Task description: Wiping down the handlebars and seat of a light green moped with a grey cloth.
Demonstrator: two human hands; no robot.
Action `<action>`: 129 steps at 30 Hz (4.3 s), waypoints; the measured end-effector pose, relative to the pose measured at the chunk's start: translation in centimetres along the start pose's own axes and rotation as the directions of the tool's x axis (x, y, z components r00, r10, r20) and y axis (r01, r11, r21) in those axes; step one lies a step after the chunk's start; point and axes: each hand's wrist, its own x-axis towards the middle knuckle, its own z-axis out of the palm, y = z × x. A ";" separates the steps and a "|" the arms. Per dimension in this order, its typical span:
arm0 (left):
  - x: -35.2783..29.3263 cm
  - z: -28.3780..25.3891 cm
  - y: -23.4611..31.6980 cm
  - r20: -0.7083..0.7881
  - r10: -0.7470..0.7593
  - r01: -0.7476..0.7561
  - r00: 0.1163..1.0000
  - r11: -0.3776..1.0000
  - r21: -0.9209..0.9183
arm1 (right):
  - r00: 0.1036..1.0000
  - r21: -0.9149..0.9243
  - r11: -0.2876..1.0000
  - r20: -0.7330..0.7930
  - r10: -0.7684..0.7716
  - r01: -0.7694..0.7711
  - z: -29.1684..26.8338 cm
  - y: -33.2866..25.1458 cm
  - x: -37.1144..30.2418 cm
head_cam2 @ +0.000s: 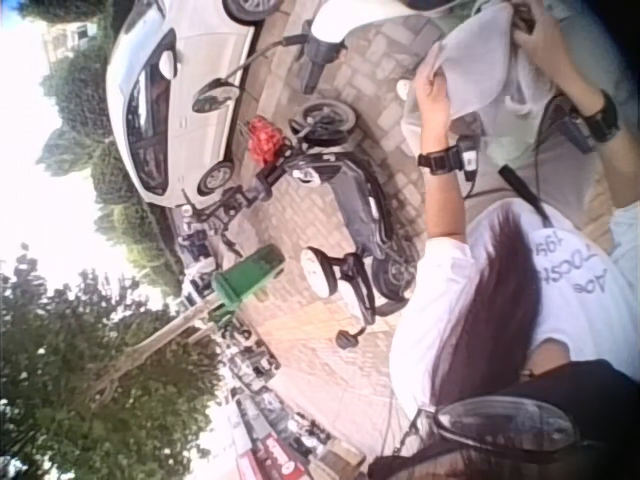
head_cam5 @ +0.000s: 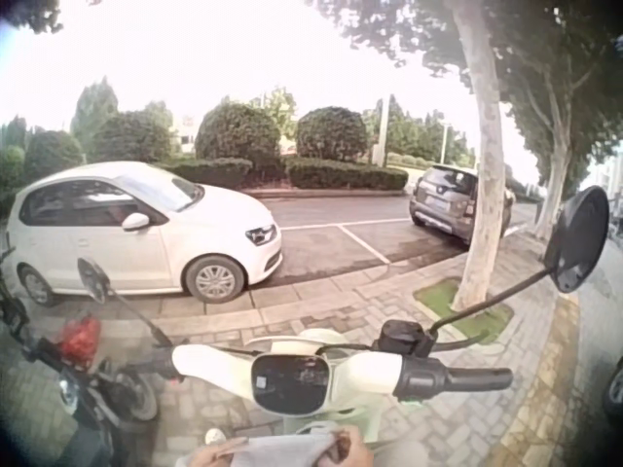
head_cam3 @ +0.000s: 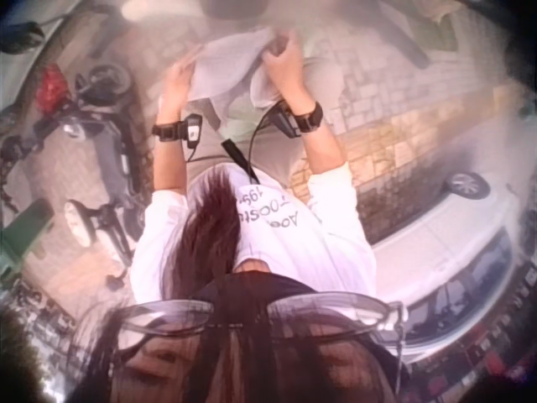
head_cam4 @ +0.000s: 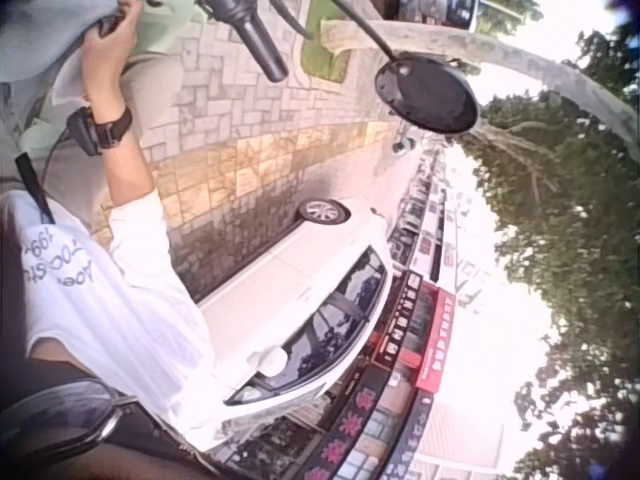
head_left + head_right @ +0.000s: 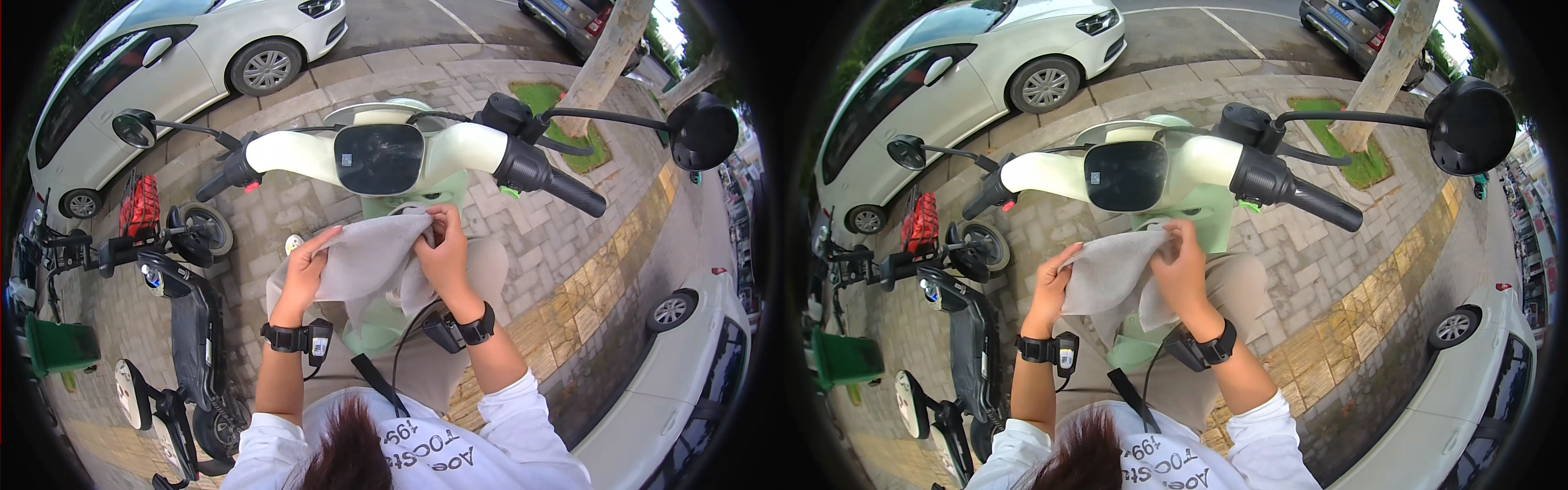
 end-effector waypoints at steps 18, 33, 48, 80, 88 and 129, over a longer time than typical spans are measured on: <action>10.9 4.0 0.9 -0.055 0.462 -0.232 0.885 0.542 0.808 | 0.788 -0.701 0.450 0.267 -0.555 0.554 5.7 0.7 7.2; 12.9 2.6 2.5 -0.015 0.444 -0.229 0.896 0.491 0.841 | 0.810 -0.699 0.460 0.305 -0.501 0.548 6.5 -0.2 11.7; 14.7 2.1 2.8 0.018 0.469 -0.324 0.883 0.582 0.746 | 0.873 -0.761 0.479 0.234 -0.427 0.438 6.3 -1.4 11.6; 15.4 2.0 4.9 -0.020 0.496 -0.297 0.868 0.550 0.780 | 0.813 -0.771 0.421 0.207 -0.544 0.478 6.7 -1.4 12.6; 18.4 1.3 6.5 -0.015 0.102 -0.046 0.995 0.566 0.823 | 0.861 -0.826 0.345 0.289 -0.420 0.445 7.3 -2.2 14.6; 12.3 4.5 0.9 0.042 0.501 -0.331 0.865 0.505 0.798 | 0.823 -0.736 0.472 0.201 -0.532 0.485 5.4 1.1 7.1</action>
